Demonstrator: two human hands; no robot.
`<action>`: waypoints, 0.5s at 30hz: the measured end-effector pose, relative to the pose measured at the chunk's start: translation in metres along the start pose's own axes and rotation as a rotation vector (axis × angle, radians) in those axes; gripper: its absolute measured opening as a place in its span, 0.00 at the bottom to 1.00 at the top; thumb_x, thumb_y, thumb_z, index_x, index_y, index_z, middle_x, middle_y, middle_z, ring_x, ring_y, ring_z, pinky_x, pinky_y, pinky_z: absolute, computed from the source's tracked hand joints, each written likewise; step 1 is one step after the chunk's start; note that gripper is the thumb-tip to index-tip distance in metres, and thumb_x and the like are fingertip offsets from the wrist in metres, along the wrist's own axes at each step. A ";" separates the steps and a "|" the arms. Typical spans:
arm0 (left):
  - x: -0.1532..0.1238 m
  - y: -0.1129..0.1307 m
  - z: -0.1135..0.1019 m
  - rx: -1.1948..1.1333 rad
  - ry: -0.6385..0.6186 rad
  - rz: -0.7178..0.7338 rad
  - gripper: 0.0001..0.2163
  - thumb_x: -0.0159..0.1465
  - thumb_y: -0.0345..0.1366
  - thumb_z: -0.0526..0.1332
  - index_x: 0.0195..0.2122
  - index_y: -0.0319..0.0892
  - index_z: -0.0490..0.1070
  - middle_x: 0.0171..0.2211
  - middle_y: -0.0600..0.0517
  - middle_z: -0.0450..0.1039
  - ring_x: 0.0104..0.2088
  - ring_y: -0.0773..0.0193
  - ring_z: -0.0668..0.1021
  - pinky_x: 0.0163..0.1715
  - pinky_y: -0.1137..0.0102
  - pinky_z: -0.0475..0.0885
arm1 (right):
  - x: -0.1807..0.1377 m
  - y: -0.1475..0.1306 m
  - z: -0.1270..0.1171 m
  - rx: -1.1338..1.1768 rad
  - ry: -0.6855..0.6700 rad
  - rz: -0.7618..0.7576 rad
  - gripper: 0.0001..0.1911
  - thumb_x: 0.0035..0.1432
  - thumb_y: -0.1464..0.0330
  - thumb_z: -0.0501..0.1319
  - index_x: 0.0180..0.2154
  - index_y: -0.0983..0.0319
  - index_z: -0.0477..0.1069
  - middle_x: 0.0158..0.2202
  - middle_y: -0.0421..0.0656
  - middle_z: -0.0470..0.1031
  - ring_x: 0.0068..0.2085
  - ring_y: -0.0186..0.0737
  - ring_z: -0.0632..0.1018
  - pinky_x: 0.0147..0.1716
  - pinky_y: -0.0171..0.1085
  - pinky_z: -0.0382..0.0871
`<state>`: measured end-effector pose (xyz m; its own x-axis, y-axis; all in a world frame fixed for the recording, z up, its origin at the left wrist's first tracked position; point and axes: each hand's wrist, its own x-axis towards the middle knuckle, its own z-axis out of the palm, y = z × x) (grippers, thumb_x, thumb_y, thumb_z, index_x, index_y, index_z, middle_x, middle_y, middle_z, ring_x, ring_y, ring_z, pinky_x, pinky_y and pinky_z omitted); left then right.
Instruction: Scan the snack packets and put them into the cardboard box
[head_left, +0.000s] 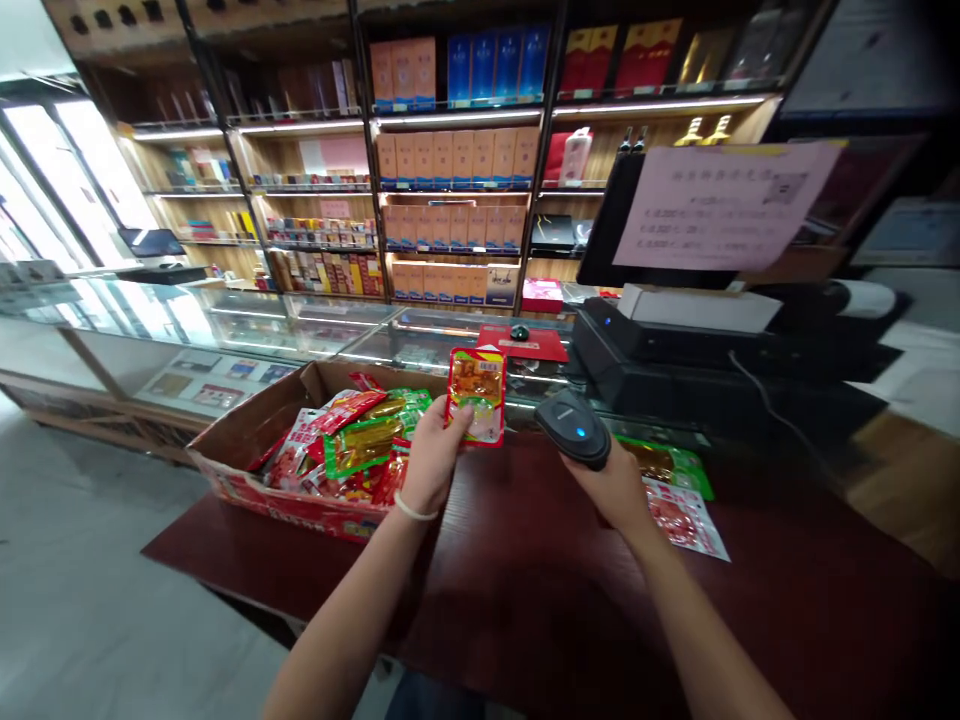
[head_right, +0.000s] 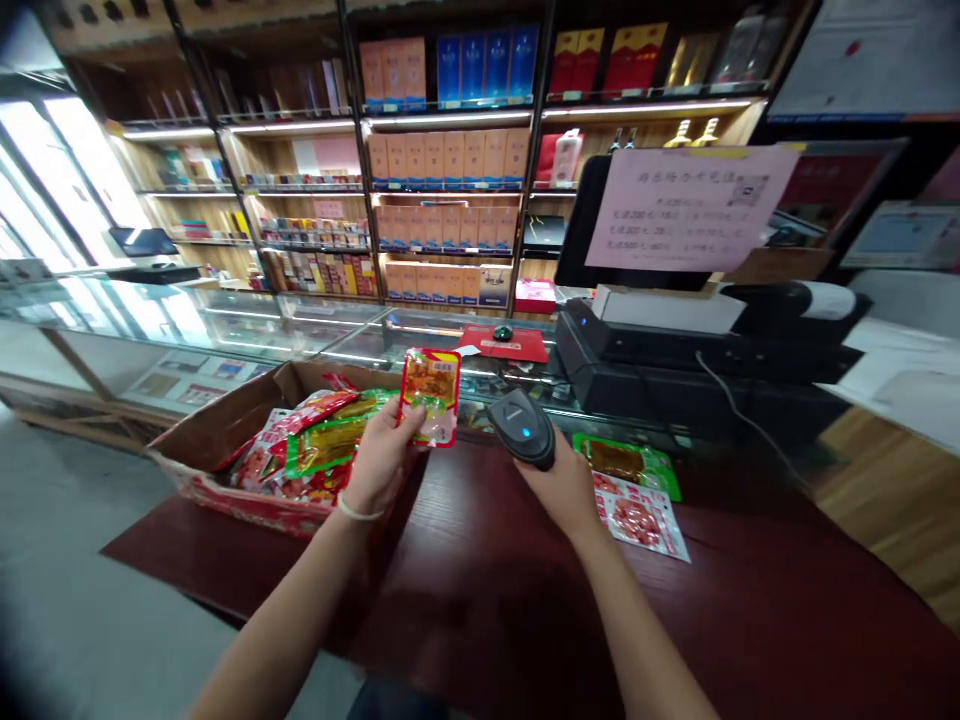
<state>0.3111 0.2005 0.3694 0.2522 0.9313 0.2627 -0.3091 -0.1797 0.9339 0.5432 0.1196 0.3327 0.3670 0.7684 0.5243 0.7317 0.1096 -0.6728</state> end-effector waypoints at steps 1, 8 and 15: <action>-0.003 -0.010 0.012 -0.003 -0.009 0.005 0.17 0.61 0.46 0.62 0.46 0.42 0.69 0.39 0.49 0.77 0.34 0.62 0.79 0.35 0.68 0.75 | -0.001 0.006 -0.004 0.005 0.025 0.013 0.28 0.49 0.59 0.65 0.52 0.59 0.69 0.42 0.47 0.80 0.43 0.50 0.80 0.40 0.42 0.71; 0.005 -0.126 0.062 0.036 0.049 0.044 0.10 0.61 0.38 0.61 0.41 0.39 0.67 0.38 0.49 0.76 0.39 0.63 0.78 0.44 0.66 0.73 | -0.016 0.046 -0.012 -0.085 -0.002 0.125 0.24 0.49 0.58 0.64 0.49 0.55 0.66 0.39 0.44 0.79 0.41 0.50 0.80 0.38 0.43 0.71; 0.007 -0.186 0.045 0.289 0.055 -0.007 0.11 0.63 0.41 0.58 0.41 0.40 0.67 0.36 0.49 0.76 0.39 0.62 0.78 0.42 0.68 0.73 | -0.026 0.056 -0.002 -0.001 -0.182 0.130 0.22 0.51 0.59 0.64 0.48 0.53 0.67 0.41 0.41 0.80 0.42 0.48 0.80 0.40 0.42 0.72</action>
<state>0.4119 0.2262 0.2083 0.2012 0.9470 0.2503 -0.0317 -0.2491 0.9680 0.5756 0.1044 0.2817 0.3486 0.8770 0.3305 0.6856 0.0018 -0.7280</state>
